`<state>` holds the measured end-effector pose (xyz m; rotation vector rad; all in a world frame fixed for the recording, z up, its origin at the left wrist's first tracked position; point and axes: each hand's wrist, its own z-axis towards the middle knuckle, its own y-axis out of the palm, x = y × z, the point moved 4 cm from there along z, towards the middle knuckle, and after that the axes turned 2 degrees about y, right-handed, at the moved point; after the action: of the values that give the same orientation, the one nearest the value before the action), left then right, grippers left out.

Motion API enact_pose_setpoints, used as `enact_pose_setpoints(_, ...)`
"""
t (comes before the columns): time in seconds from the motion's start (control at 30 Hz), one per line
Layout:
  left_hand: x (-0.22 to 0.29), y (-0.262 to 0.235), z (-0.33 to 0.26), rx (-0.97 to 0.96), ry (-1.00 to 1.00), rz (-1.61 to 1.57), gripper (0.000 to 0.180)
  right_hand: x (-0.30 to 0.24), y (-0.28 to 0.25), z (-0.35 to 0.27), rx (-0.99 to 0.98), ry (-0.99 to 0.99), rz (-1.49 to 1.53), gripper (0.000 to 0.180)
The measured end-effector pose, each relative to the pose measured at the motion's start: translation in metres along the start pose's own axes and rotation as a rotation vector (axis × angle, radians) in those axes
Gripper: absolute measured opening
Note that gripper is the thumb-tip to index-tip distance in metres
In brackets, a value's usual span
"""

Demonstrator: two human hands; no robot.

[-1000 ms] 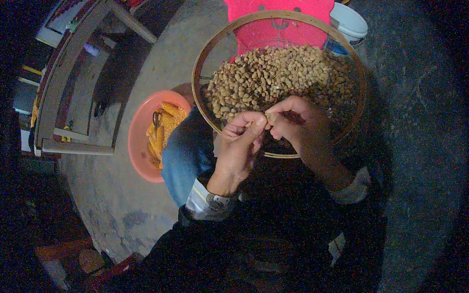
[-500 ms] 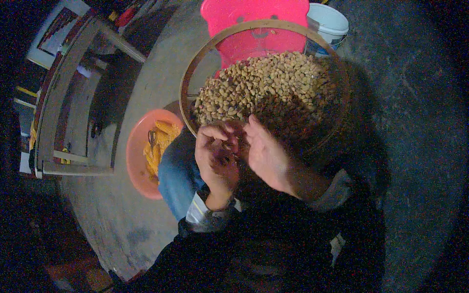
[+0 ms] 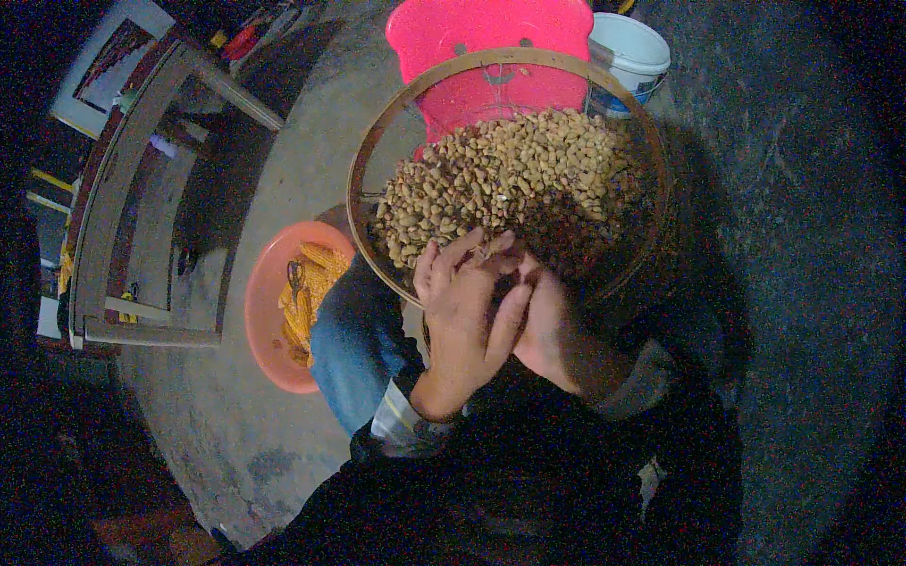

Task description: The person sits on the floor and shells peanuts by hand, removing the outer husks and placing the kernels into a woven basket. A pink bowl with corn cobs is visible nearby.

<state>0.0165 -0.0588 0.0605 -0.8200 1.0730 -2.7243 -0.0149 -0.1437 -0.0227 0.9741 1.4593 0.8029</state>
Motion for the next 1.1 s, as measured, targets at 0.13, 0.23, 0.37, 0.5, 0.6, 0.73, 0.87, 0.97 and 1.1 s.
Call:
enact_pose_setpoints(0.13,-0.001,0.0,-0.003,-0.047,-0.022,0.024,0.038,-0.009,0.021,0.0,0.123,-0.015,-0.151,0.035)
enact_pose_setpoints(0.23,0.001,0.003,-0.001,-0.073,-0.012,0.014,0.045,-0.012,0.014,-0.002,0.121,-0.031,-0.164,0.035)
enact_pose_setpoints(0.37,-0.002,0.001,-0.001,-0.045,0.002,-0.048,0.046,-0.024,0.005,0.0,0.155,-0.092,-0.435,0.035)
enact_pose_setpoints(0.5,-0.005,-0.002,-0.001,0.006,-0.156,-0.324,0.039,-0.09,-0.011,0.003,-0.171,-0.221,-0.719,0.031)
enact_pose_setpoints(0.6,-0.017,-0.012,-0.008,0.126,-0.27,-0.414,0.023,-0.139,0.013,-0.009,0.561,-0.741,-1.34,0.027)
enact_pose_setpoints(0.73,-0.032,-0.012,-0.018,0.213,-0.509,-0.762,0.019,-0.222,0.004,-0.026,0.798,-0.703,-1.025,0.028)
enact_pose_setpoints(0.87,-0.035,-0.012,-0.016,0.283,-0.53,-0.892,0.021,-0.275,-0.017,-0.05,1.089,-1.088,-2.031,0.027)
enact_pose_setpoints(0.97,-0.031,-0.014,-0.013,0.267,-0.511,-0.898,0.021,-0.279,-0.025,-0.033,1.017,-1.227,-2.467,0.024)
enact_pose_setpoints(1.1,-0.036,-0.011,-0.019,0.245,-0.559,-0.899,0.021,-0.232,0.006,0.048,0.638,-0.527,-2.065,0.031)
